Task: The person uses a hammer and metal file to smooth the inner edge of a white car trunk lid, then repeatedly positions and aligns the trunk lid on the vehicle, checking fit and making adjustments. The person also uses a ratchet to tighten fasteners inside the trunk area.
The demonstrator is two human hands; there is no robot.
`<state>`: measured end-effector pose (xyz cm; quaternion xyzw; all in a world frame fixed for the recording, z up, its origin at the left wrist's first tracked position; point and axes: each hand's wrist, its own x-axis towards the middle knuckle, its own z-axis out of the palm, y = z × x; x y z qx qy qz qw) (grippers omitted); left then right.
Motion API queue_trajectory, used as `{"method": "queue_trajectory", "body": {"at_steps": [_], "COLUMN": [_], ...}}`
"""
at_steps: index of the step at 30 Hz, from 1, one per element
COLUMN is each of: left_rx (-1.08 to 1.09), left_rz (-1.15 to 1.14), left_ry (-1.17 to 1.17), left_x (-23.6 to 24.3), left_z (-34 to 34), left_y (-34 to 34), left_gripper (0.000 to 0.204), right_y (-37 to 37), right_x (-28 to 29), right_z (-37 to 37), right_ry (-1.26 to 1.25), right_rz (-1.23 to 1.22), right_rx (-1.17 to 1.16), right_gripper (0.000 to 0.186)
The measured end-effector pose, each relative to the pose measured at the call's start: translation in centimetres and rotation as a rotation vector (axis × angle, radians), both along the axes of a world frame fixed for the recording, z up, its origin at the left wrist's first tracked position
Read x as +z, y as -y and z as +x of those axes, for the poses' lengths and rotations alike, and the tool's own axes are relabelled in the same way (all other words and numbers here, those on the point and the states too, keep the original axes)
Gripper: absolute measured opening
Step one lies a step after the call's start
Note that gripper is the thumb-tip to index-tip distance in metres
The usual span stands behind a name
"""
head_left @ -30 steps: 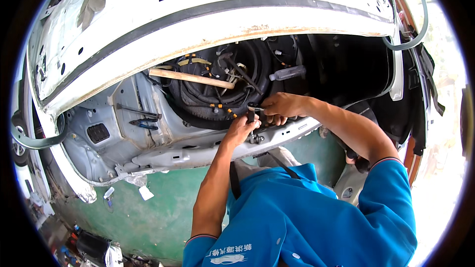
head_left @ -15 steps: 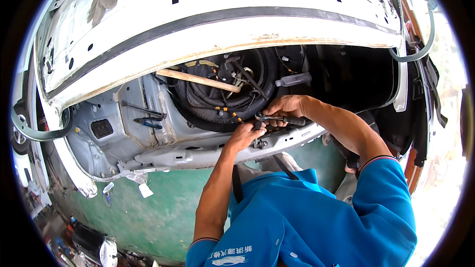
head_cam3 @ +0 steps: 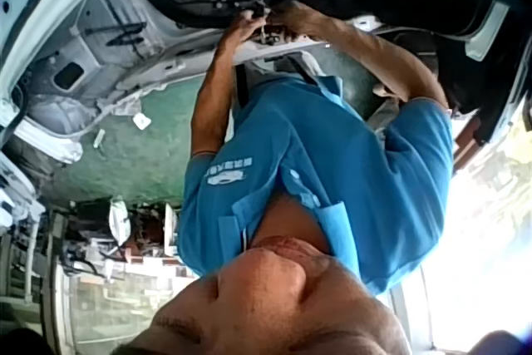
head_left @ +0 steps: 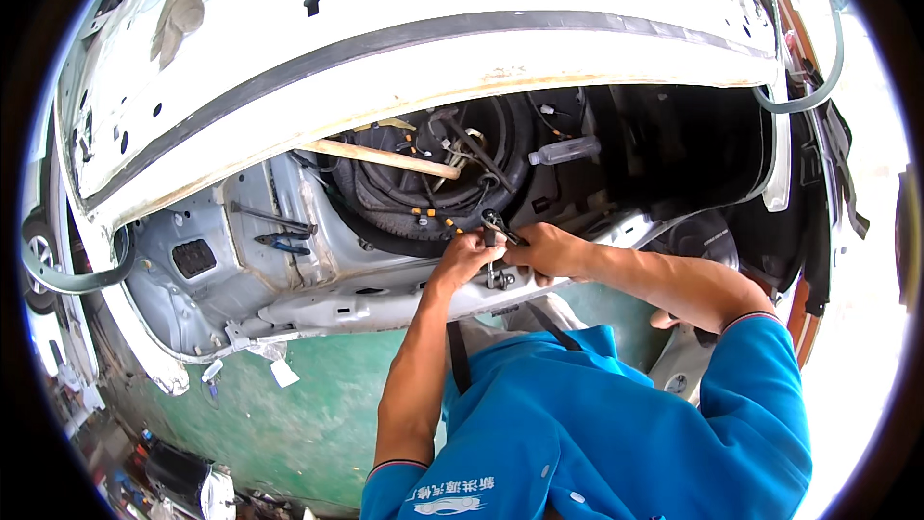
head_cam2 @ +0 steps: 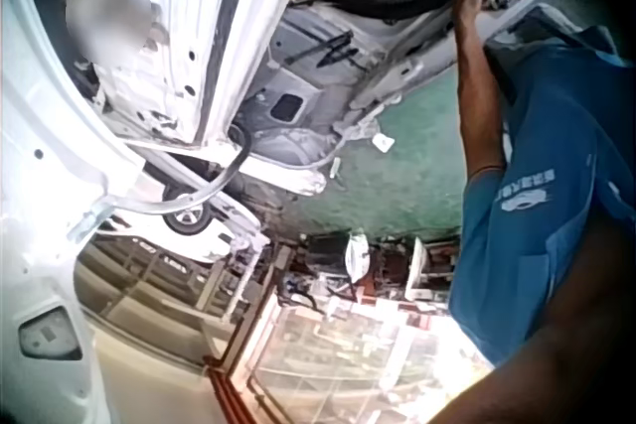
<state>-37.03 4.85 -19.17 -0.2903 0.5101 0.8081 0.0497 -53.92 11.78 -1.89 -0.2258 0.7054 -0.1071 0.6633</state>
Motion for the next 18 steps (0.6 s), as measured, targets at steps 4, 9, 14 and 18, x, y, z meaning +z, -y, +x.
{"method": "queue_trajectory", "body": {"at_steps": [4,9,14,18], "left_rx": [0.147,0.296,0.43,0.096], "left_rz": [0.187,0.26,-0.318,-0.393], "left_ry": [-0.228,0.011,0.059,0.094], "left_x": [2.9,0.9,2.6,2.8], "left_z": [-3.6,-5.0,-5.4,-2.6], "left_y": [1.6,0.1,-4.3,-3.4], "left_gripper": [0.04,0.024,0.018,0.04], "right_y": [-0.4,0.3,-1.2,0.4], "right_x": [-1.4,-3.2,-10.2,-14.2], "right_z": [-0.8,-2.4,-8.3,-7.5], "right_ry": [-0.419,-0.693,-0.849,-0.979], "right_rz": [-0.106,-0.179,-0.656,-0.801], "right_rx": [0.541,0.729,0.866,0.669], "right_gripper": [0.045,0.027,0.021,0.024]}}
